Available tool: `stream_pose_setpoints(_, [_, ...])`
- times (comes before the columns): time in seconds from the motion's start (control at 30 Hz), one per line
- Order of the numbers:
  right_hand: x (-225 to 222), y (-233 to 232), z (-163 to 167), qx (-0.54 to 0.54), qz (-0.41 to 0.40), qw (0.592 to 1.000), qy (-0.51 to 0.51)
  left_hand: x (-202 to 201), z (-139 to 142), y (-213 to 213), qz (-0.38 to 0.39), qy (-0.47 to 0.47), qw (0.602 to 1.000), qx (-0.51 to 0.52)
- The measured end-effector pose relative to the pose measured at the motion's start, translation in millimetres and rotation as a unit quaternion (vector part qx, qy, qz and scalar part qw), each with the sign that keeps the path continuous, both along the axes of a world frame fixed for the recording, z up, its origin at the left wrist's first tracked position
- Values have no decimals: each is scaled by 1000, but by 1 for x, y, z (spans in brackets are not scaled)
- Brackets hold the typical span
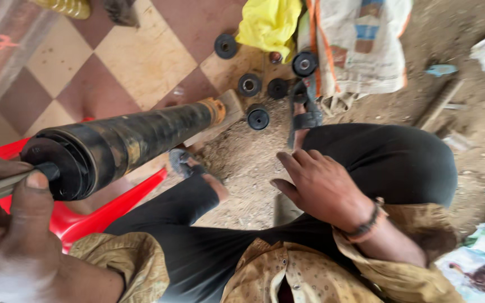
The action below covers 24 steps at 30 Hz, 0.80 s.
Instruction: The person sits on the floor and uses a manual press to assemble small black circular parts onto a metal rod. They repeatedly insert the parts, press them into place, and remove the finished assembly.
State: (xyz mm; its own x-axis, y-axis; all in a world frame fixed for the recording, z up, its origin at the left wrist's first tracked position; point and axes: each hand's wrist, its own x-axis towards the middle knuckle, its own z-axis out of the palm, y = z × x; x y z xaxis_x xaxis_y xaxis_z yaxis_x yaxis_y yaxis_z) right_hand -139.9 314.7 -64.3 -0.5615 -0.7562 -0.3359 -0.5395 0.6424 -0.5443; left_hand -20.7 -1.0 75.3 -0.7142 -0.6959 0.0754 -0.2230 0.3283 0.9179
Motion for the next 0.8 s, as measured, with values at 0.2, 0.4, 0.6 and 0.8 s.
stream_pose_setpoints(0.2, [8, -58, -120, 39, -152, 987, -45, -13, 2, 6, 88, 53, 994, 31])
stream_pose_setpoints(0.4, [-44, -134, -244, 53, -332, 942, -26, -9, -2, -13, 14, 69, 997, 0])
stream_pose_setpoints(0.6, [-78, -185, -274, 161, -355, 919, -57, -3, -14, -51, -129, -25, 979, -154])
stream_pose_setpoints(0.8, [-92, -204, -278, 177, -312, 932, -47, -3, -29, -68, -165, -31, 970, -176])
